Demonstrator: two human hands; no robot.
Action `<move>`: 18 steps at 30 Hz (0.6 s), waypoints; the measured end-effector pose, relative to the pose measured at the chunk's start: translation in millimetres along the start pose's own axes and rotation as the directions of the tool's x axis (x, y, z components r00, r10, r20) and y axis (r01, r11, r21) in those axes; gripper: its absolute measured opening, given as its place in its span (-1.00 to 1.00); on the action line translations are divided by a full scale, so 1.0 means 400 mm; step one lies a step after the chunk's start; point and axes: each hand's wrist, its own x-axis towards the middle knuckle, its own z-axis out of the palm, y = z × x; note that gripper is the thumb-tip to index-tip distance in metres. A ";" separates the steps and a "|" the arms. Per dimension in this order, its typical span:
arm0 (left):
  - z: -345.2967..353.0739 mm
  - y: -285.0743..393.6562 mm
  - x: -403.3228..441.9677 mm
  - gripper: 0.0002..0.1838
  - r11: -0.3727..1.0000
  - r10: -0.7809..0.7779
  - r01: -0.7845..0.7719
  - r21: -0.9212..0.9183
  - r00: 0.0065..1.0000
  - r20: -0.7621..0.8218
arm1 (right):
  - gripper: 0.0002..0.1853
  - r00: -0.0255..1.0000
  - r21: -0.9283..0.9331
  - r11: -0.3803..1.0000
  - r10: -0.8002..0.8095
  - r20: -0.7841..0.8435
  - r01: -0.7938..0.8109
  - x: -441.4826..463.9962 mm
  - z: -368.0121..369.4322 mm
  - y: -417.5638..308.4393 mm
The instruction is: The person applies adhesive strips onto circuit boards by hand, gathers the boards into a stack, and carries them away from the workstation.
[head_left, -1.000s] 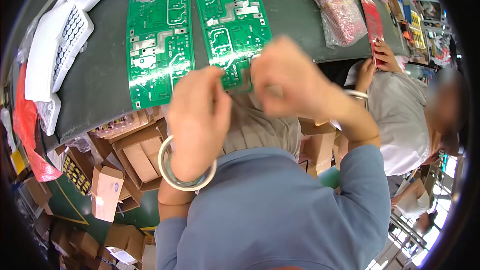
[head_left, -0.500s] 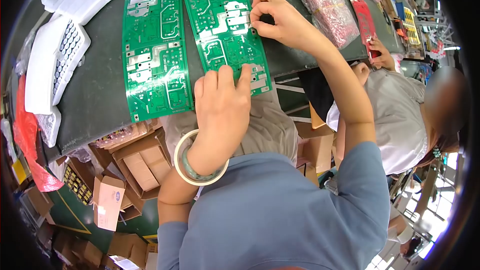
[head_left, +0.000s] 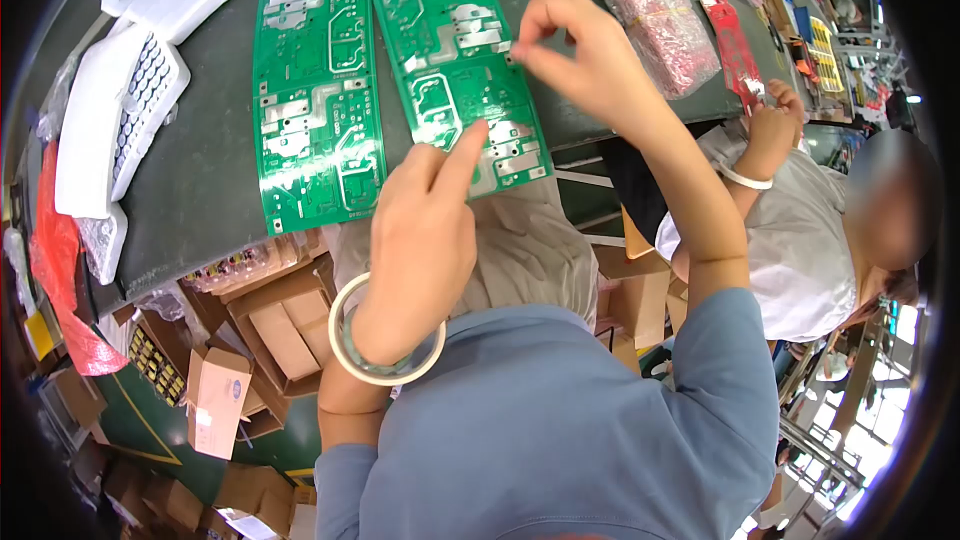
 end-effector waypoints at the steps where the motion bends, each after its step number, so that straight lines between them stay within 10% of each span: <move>1: -0.014 0.004 -0.004 -0.35 1.000 -0.014 0.014 0.005 1.000 0.003 | -0.82 0.996 0.097 0.994 -0.062 0.068 0.055 -0.022 0.003 -0.023; 4: -0.045 0.001 -0.038 -0.15 0.960 -0.108 0.085 -0.267 0.992 -0.070 | -0.73 0.959 0.219 0.968 -0.170 0.227 0.120 -0.084 0.027 -0.113; 9: -0.064 0.012 -0.060 -0.05 0.991 -0.092 0.086 -0.105 0.994 -0.057 | -0.69 0.903 0.244 0.943 -0.297 0.312 0.226 -0.093 0.048 -0.164; 18: -0.060 0.031 -0.086 -0.51 0.961 -0.165 0.144 -0.237 0.984 -0.067 | -0.73 0.855 0.163 0.901 -0.434 0.285 0.402 -0.112 0.083 -0.162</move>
